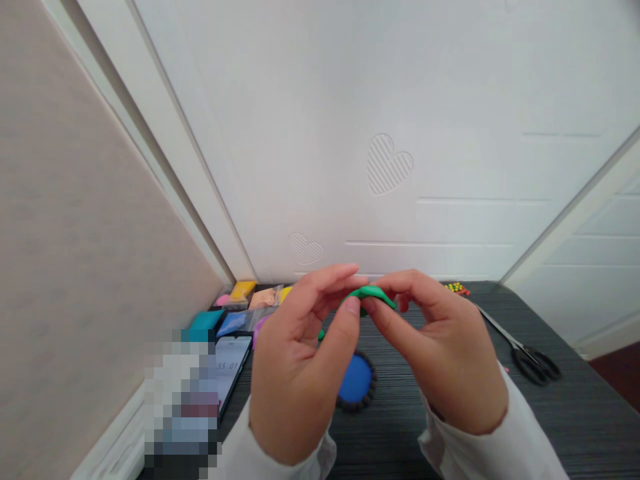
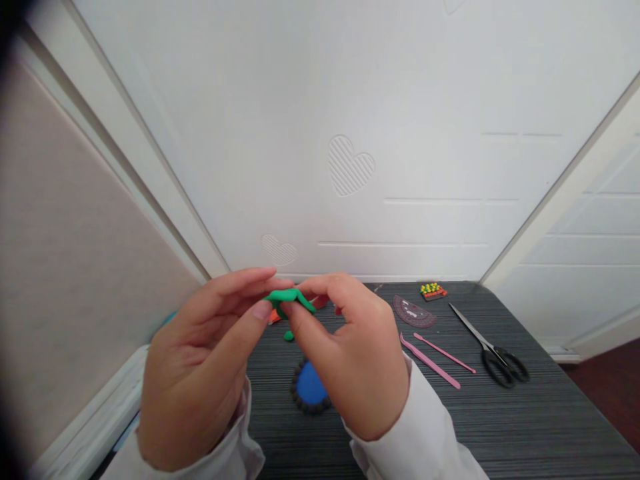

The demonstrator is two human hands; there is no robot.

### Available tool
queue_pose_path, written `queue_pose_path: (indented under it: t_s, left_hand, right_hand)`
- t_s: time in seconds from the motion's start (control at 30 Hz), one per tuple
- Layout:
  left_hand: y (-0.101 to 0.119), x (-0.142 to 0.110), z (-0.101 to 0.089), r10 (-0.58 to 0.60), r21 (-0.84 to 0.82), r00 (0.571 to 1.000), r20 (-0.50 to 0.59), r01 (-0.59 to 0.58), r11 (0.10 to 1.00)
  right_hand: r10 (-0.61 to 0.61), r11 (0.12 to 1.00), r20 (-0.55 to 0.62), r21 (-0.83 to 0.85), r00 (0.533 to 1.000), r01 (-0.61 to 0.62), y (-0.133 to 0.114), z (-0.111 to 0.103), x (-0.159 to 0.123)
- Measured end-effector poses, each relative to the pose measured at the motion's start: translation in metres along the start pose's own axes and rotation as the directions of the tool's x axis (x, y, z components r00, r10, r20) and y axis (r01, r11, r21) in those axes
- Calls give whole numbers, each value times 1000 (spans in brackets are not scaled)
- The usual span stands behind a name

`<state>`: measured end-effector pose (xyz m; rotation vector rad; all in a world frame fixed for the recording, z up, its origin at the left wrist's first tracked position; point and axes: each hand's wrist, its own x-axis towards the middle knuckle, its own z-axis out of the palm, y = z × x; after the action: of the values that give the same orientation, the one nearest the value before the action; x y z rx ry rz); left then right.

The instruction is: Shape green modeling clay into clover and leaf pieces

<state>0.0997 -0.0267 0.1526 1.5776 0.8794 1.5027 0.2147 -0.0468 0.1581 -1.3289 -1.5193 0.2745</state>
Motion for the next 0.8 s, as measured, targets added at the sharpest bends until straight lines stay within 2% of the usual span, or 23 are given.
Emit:
queue_pose_path:
  t_s: [0.43,0.8]
  left_hand:
    - [-3,2,-2,7,16,999,34,-8,1000]
    - [-5,3,-3,37,122,999,36,-41,992]
  right_hand:
    - [16,1000,-1,-17,1000,-16,-2,0,-2]
    - [19,999,-33,-38,999,-20,-3,3,-2]
